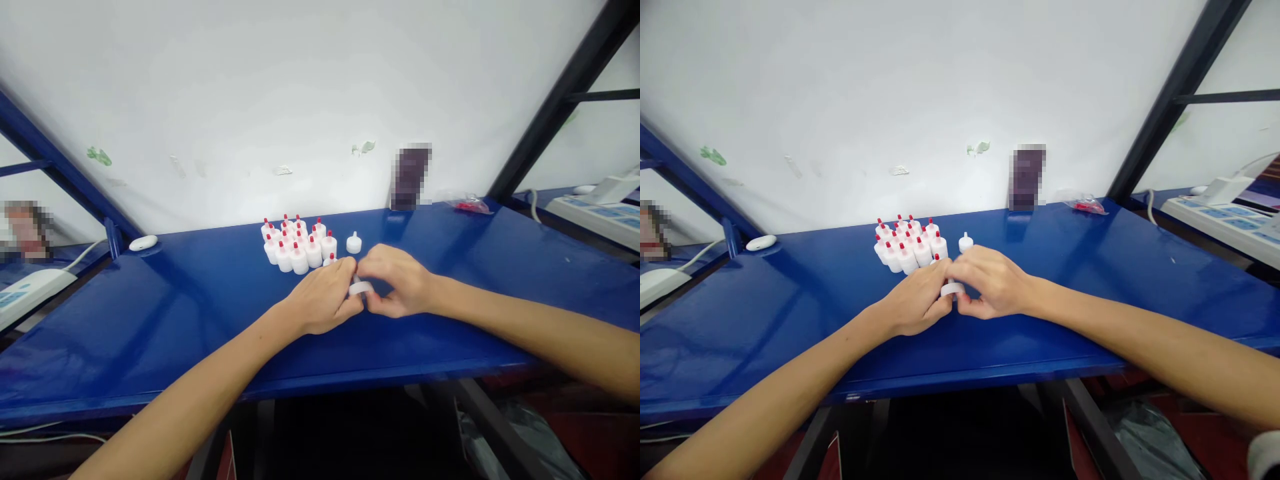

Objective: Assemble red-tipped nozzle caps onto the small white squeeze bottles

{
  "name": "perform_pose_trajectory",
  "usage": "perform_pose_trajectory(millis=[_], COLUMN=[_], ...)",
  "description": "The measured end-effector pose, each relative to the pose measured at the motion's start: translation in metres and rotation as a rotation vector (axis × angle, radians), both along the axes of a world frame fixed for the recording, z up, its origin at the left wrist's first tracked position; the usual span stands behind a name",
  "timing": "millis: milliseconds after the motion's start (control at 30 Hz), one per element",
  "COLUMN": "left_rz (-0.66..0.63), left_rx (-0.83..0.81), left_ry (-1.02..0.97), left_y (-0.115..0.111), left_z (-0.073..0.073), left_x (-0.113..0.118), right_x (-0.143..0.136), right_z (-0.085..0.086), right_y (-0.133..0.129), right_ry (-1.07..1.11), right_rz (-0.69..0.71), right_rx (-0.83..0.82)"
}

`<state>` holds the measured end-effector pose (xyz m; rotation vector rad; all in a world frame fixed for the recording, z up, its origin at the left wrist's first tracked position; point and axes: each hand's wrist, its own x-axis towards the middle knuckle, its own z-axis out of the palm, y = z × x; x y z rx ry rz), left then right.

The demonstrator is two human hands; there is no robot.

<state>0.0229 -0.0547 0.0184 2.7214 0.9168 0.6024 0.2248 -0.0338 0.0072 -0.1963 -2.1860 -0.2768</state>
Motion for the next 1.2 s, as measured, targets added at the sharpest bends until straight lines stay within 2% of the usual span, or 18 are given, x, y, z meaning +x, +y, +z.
perform_pose_trajectory(millis=[133, 233, 400, 567, 733, 867, 1033, 1200], left_rz=[-0.036, -0.108, -0.184, -0.122, -0.094, 0.080, 0.287, 0.311], left_rx=[0.038, 0.033, 0.051, 0.078, 0.103, 0.170, 0.394, 0.507], left_ry=[0.084, 0.132, 0.093, -0.003, -0.210, -0.355, -0.179, -0.058], left_y=[-0.001, -0.003, -0.006, -0.003, 0.003, 0.013, 0.026, 0.030], left_z=[0.000, 0.002, 0.004, 0.000, 0.003, 0.009, 0.012, 0.011], left_x=[0.000, 0.002, 0.005, 0.001, -0.005, -0.011, -0.025, -0.029], right_x=[0.000, -0.001, -0.003, 0.005, 0.013, 0.012, 0.018, 0.023], right_z=[0.007, 0.007, 0.007, 0.003, 0.000, 0.002, 0.001, 0.001], right_y=[-0.001, 0.000, 0.003, 0.010, 0.013, 0.011, 0.021, 0.031], right_ry=[-0.107, -0.177, -0.135, -0.122, -0.081, -0.076, -0.030, -0.119], right_rz=[0.006, 0.098, 0.180, 0.142, 0.011, -0.133, -0.365, -0.522], right_rx=[-0.173, -0.137, 0.000, -0.022, -0.105, -0.248, -0.379, -0.529])
